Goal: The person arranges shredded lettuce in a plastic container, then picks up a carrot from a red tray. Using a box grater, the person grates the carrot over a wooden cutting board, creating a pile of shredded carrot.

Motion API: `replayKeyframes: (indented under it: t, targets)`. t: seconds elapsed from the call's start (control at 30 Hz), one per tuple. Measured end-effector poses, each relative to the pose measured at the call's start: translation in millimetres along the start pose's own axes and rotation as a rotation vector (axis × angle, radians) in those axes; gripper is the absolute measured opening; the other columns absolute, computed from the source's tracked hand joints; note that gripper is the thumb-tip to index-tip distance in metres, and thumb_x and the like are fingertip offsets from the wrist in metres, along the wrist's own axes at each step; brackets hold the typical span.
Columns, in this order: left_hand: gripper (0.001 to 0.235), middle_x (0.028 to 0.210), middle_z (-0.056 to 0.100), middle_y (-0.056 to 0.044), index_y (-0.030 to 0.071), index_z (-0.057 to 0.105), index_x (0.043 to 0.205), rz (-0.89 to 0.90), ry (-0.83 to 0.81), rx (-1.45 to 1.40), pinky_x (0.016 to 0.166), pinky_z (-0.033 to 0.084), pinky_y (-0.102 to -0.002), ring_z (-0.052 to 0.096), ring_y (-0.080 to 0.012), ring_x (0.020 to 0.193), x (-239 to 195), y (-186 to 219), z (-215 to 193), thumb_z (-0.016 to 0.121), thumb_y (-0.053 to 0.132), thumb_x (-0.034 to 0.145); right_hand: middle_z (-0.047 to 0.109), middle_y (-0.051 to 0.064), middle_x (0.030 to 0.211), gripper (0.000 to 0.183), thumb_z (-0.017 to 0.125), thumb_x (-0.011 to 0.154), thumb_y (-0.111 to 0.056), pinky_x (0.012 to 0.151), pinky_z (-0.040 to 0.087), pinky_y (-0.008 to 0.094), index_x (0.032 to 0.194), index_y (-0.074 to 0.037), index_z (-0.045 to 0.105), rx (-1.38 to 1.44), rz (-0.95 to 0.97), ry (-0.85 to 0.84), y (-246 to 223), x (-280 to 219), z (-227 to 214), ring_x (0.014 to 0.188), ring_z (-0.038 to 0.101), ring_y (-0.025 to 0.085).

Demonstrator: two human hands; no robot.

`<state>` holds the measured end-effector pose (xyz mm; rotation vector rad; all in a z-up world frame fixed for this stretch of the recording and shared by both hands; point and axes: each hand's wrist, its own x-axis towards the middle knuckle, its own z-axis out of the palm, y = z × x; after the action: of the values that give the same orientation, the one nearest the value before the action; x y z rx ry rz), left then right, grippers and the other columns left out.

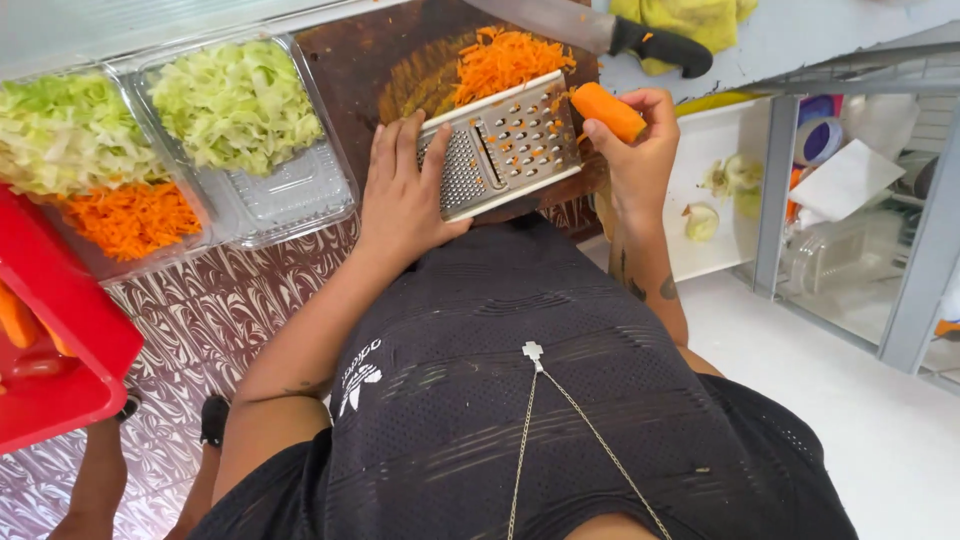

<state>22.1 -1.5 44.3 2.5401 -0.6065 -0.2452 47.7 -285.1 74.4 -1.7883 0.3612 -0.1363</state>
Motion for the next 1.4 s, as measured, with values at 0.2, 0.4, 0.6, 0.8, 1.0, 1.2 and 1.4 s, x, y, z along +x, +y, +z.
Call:
replayKeyframes:
  t: [0.2, 0.4, 0.6, 0.8, 1.0, 1.2, 1.4]
  targets:
    - [0.126, 0.161, 0.025, -0.022, 0.006, 0.024, 0.157, 0.035, -0.052, 0.099, 0.124, 0.022, -0.057, 0.03, -0.0418, 0.147, 8.2, -2.2, 8.0, 0.088, 0.077, 0.074, 0.062, 0.004, 0.086, 0.018, 0.075, 0.089, -0.016, 0.067, 0.044, 0.032, 0.096, -0.008, 0.06, -0.634, -0.259, -0.041, -6.2, -12.4, 15.5, 0.074, 0.053, 0.017]
    - [0.121, 0.153, 0.039, -0.019, -0.002, 0.035, 0.152, 0.052, 0.015, 0.157, 0.12, 0.025, -0.052, 0.037, -0.0384, 0.14, 11.7, -2.7, 13.2, 0.081, 0.079, 0.075, 0.055, 0.017, 0.108, 0.008, 0.069, 0.097, 0.002, 0.098, 0.053, 0.048, 0.097, 0.002, 0.061, -0.517, -0.725, -0.064, 12.5, -6.3, 38.7, 0.113, 0.061, 0.037]
    - [0.122, 0.154, 0.039, -0.018, -0.001, 0.034, 0.153, 0.052, 0.014, 0.185, 0.119, 0.03, -0.052, 0.038, -0.0369, 0.141, 10.3, -8.7, 22.6, 0.084, 0.08, 0.076, 0.031, -0.003, 0.045, 0.036, 0.061, 0.097, -0.035, 0.061, 0.049, 0.036, 0.072, -0.012, 0.047, 0.397, -0.557, 0.09, 63.1, -1.6, 48.1, 0.043, 0.045, 0.017]
    - [0.105, 0.148, 0.048, -0.018, 0.0, 0.044, 0.15, 0.071, 0.129, 0.183, 0.113, 0.037, -0.05, 0.048, -0.0357, 0.135, 13.1, -11.7, 25.3, 0.065, 0.083, 0.088, 0.021, -0.003, 0.045, 0.03, 0.058, 0.09, -0.023, 0.043, 0.043, 0.034, 0.072, -0.008, 0.039, 0.447, -0.47, 0.008, 63.2, 15.5, 30.7, 0.035, 0.029, 0.012]
    - [0.096, 0.145, 0.052, -0.016, 0.0, 0.048, 0.146, 0.071, 0.148, 0.187, 0.109, 0.04, -0.049, 0.052, -0.0346, 0.13, 18.3, -10.8, 21.8, 0.06, 0.078, 0.091, 0.033, 0.003, 0.047, 0.032, 0.056, 0.093, -0.009, 0.04, 0.034, 0.032, 0.07, -0.006, 0.035, 0.387, -0.684, -0.293, 66.5, 34.6, 26.6, 0.038, 0.036, 0.018]
    - [0.102, 0.145, 0.052, -0.015, 0.0, 0.051, 0.145, 0.08, 0.141, 0.22, 0.108, 0.042, -0.048, 0.053, -0.0336, 0.129, 23.0, -10.3, 18.0, 0.075, 0.078, 0.084, 0.037, 0.003, 0.045, 0.04, 0.061, 0.093, -0.017, 0.033, 0.034, 0.031, 0.062, -0.004, 0.041, 0.41, -0.617, -0.422, 53.5, 50.2, 36.9, 0.036, 0.041, 0.018]
    - [0.092, 0.143, 0.053, -0.015, 0.001, 0.049, 0.145, 0.034, 0.165, 0.149, 0.108, 0.043, -0.047, 0.053, -0.0327, 0.128, 22.5, -9.2, 14.3, 0.032, 0.079, 0.099, 0.044, 0.001, 0.047, 0.027, 0.053, 0.088, -0.009, 0.034, 0.04, 0.024, 0.062, -0.007, 0.047, 0.297, -0.733, -0.686, 73.3, 61.7, 12.7, 0.039, 0.049, 0.016]
